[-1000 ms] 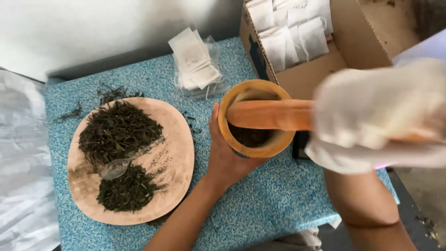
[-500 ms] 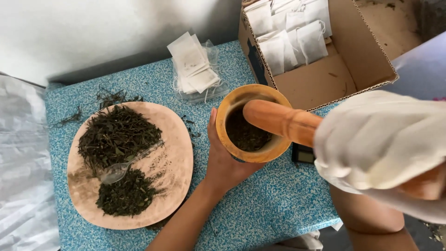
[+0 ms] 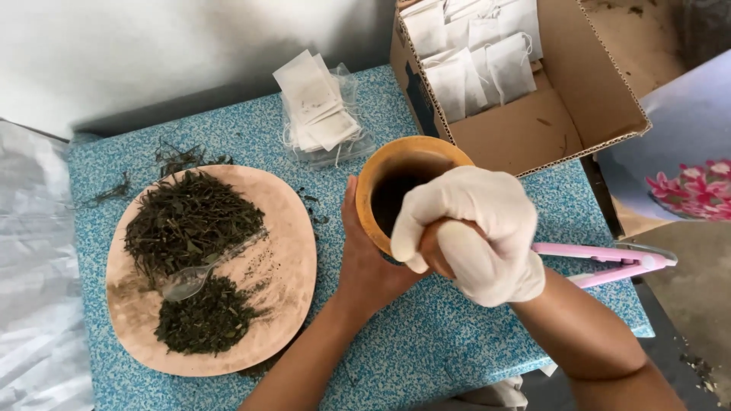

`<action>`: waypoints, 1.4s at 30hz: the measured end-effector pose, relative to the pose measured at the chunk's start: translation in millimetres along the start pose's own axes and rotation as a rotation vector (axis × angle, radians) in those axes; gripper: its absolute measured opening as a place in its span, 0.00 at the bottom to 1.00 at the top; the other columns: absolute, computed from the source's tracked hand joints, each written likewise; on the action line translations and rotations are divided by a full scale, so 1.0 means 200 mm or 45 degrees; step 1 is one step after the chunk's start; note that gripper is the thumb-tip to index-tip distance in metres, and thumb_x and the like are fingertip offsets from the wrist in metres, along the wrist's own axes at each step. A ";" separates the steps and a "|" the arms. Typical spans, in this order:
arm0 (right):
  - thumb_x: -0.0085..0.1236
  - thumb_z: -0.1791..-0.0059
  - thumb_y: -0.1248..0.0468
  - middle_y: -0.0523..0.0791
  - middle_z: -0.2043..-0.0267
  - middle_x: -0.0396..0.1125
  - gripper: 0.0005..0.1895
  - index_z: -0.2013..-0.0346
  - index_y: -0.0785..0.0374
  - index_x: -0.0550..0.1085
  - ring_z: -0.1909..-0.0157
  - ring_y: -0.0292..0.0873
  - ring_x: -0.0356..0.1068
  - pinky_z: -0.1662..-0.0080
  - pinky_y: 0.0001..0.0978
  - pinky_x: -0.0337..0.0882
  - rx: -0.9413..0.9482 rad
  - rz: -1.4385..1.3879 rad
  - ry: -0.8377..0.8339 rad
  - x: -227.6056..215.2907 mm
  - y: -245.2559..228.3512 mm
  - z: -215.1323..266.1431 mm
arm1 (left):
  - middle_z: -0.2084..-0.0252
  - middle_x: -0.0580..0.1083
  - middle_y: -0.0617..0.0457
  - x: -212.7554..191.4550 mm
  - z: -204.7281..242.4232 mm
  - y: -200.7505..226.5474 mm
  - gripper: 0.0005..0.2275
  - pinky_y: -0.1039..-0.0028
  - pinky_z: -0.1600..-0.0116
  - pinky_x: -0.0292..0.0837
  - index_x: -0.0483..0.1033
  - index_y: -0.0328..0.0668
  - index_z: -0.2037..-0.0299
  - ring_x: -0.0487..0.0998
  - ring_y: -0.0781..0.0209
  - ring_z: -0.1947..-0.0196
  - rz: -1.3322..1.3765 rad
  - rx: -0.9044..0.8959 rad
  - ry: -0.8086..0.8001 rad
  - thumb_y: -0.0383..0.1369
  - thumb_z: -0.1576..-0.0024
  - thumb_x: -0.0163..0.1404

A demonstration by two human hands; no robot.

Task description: Grinding dried tea leaves in a wooden mortar and pestle and then sorting the leaves on a plate.

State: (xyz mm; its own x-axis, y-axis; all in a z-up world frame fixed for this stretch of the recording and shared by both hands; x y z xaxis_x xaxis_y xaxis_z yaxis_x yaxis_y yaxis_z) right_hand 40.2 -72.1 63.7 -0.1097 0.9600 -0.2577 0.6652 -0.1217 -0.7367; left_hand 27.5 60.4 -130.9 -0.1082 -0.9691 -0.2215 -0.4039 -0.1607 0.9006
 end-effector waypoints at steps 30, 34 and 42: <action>0.40 0.49 0.64 0.51 0.88 0.52 0.16 0.79 0.67 0.68 0.89 0.44 0.51 0.82 0.32 0.54 0.515 -0.827 0.613 -0.21 0.21 -0.13 | 0.13 0.46 0.35 0.00 -0.03 0.09 0.63 0.45 0.13 0.51 0.31 0.35 0.15 0.50 0.36 0.11 0.012 -0.015 0.025 0.47 0.49 0.73; 0.42 0.50 0.60 0.52 0.87 0.55 0.17 0.80 0.65 0.68 0.87 0.45 0.56 0.80 0.30 0.58 0.546 -0.802 0.624 -0.18 0.16 -0.16 | 0.14 0.50 0.34 0.02 -0.02 0.07 0.63 0.47 0.12 0.52 0.33 0.32 0.16 0.53 0.36 0.12 -0.006 0.045 0.084 0.47 0.49 0.74; 0.43 0.40 0.59 0.51 0.78 0.65 0.15 0.67 0.63 0.71 0.80 0.44 0.67 0.77 0.33 0.69 0.509 -0.478 0.893 -0.17 0.25 -0.06 | 0.12 0.47 0.32 0.06 0.02 0.16 0.58 0.44 0.08 0.49 0.35 0.33 0.15 0.50 0.31 0.10 -0.093 0.207 0.195 0.48 0.42 0.69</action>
State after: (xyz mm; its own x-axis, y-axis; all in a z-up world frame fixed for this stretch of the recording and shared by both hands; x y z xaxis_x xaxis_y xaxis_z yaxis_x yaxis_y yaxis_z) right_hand 86.4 -108.6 43.9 0.2959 0.8717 0.3905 0.3548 0.2793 -0.8923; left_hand 9.7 44.7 -105.5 0.0604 -0.9751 -0.2132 -0.5482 -0.2109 0.8093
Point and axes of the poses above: each hand's wrist, its own z-axis away from the middle knuckle, its own x-axis out of the palm, y = z × x, the point moved 2 cm from there along -z, towards the middle knuckle
